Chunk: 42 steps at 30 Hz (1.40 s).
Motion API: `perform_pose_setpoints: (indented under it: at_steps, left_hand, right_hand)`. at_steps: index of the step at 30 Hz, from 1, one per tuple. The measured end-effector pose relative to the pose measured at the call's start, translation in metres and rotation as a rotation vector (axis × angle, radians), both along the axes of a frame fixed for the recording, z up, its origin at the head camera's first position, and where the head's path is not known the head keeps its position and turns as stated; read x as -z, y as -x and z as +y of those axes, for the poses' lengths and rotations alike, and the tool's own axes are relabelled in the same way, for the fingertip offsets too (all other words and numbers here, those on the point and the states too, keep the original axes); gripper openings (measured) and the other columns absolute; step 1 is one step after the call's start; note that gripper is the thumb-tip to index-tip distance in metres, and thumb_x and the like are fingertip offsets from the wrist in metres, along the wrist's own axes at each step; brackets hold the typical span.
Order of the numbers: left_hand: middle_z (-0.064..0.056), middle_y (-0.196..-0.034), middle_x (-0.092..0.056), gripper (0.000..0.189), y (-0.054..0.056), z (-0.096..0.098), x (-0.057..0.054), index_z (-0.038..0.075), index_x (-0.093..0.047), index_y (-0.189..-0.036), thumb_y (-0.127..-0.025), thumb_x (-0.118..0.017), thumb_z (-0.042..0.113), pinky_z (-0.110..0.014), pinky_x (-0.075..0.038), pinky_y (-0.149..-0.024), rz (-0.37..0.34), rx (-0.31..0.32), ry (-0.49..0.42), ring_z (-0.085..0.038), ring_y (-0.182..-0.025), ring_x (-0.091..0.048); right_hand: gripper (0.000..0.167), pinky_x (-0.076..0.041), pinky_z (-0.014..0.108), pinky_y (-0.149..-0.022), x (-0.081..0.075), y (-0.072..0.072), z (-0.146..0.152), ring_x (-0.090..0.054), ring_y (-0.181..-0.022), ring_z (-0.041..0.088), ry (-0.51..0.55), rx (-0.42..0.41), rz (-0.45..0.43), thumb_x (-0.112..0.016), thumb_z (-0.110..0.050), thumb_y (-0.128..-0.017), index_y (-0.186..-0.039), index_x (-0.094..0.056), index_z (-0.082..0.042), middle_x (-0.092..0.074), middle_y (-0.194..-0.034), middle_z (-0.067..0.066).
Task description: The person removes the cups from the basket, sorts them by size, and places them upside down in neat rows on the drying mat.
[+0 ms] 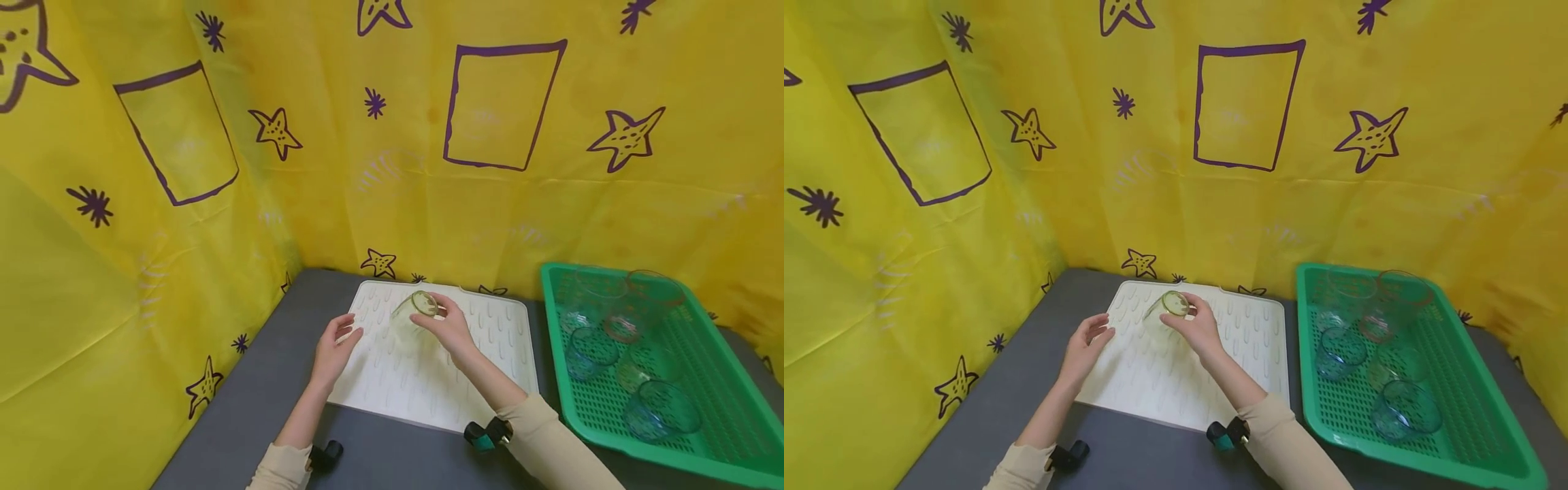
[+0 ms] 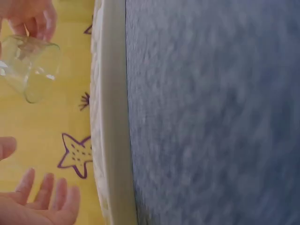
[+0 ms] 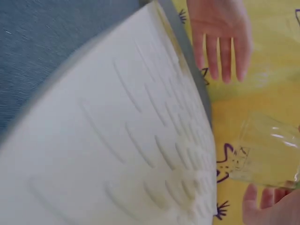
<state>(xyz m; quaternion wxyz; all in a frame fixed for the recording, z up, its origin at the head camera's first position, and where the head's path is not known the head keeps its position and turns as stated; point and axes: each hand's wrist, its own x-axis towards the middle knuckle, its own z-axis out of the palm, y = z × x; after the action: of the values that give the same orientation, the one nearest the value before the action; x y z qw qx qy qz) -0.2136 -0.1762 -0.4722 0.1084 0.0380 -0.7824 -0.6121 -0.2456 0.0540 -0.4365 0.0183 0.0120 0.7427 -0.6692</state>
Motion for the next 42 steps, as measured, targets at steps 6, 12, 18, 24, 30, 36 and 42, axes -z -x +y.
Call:
perform_pose_setpoints:
  at_steps: [6, 12, 18, 24, 30, 36, 42]
  left_hand:
    - [-0.022, -0.137, -0.048, 0.053, 0.005, -0.012, 0.004, 0.000, -0.049, -0.135, -0.091, -0.068, 0.021, -0.052, -0.035, -0.105, -0.119, -0.052, 0.130, -0.040, -0.128, -0.044]
    - [-0.027, -0.139, -0.042, 0.063, 0.004, -0.019, 0.005, -0.003, -0.043, -0.139, -0.090, -0.068, 0.029, -0.053, -0.036, -0.103, -0.210, -0.021, 0.172, -0.041, -0.128, -0.042]
    - [-0.026, -0.138, -0.044, 0.067, 0.001, -0.020, 0.008, -0.002, -0.041, -0.141, -0.089, -0.068, 0.032, -0.053, -0.038, -0.101, -0.242, -0.015, 0.165, -0.040, -0.126, -0.044]
    - [-0.026, -0.138, -0.046, 0.068, 0.001, -0.018, 0.010, -0.003, -0.041, -0.140, -0.089, -0.069, 0.033, -0.053, -0.038, -0.102, -0.228, -0.009, 0.190, -0.041, -0.127, -0.044]
    - [-0.027, -0.135, -0.047, 0.067, 0.001, -0.016, 0.013, -0.004, -0.042, -0.138, -0.088, -0.070, 0.030, -0.053, -0.039, -0.100, -0.208, -0.008, 0.211, -0.041, -0.125, -0.046]
    - [-0.027, -0.134, -0.048, 0.067, 0.001, -0.016, 0.014, -0.005, -0.043, -0.138, -0.088, -0.070, 0.030, -0.052, -0.039, -0.100, -0.202, -0.007, 0.230, -0.041, -0.124, -0.047]
    - [-0.027, -0.133, -0.049, 0.065, 0.002, -0.018, 0.014, -0.004, -0.044, -0.137, -0.088, -0.070, 0.029, -0.053, -0.039, -0.100, -0.206, -0.015, 0.244, -0.041, -0.124, -0.047]
  right_hand:
    - [0.068, -0.044, 0.036, -0.081, 0.006, 0.029, -0.022, -0.048, -0.112, 0.026, -0.147, 0.016, 0.067, -0.083, -0.022, -0.076, -0.136, -0.054, -0.008, -0.052, -0.131, 0.010]
    - [0.070, -0.045, 0.039, -0.083, 0.014, 0.058, -0.041, -0.050, -0.109, 0.029, -0.240, 0.049, 0.129, -0.083, -0.025, -0.075, -0.135, -0.054, -0.003, -0.053, -0.128, 0.015]
    - [0.068, -0.043, 0.045, -0.091, 0.018, 0.076, -0.055, -0.051, -0.110, 0.032, -0.303, 0.028, 0.196, -0.083, -0.024, -0.074, -0.132, -0.056, 0.000, -0.054, -0.124, 0.019]
    - [0.070, -0.041, 0.045, -0.098, 0.025, 0.085, -0.061, -0.049, -0.115, 0.032, -0.330, 0.014, 0.190, -0.084, -0.023, -0.073, -0.133, -0.054, -0.001, -0.053, -0.127, 0.018]
    - [0.070, -0.041, 0.046, -0.097, 0.032, 0.090, -0.063, -0.049, -0.115, 0.034, -0.350, 0.005, 0.214, -0.084, -0.022, -0.073, -0.133, -0.054, 0.001, -0.052, -0.125, 0.020]
    - [0.071, -0.042, 0.046, -0.096, 0.035, 0.090, -0.066, -0.049, -0.114, 0.035, -0.364, -0.006, 0.229, -0.084, -0.020, -0.074, -0.133, -0.053, 0.003, -0.050, -0.124, 0.022]
    - [0.073, -0.041, 0.048, -0.098, 0.034, 0.089, -0.067, -0.047, -0.118, 0.036, -0.352, -0.011, 0.216, -0.084, -0.021, -0.074, -0.134, -0.051, 0.003, -0.049, -0.127, 0.023]
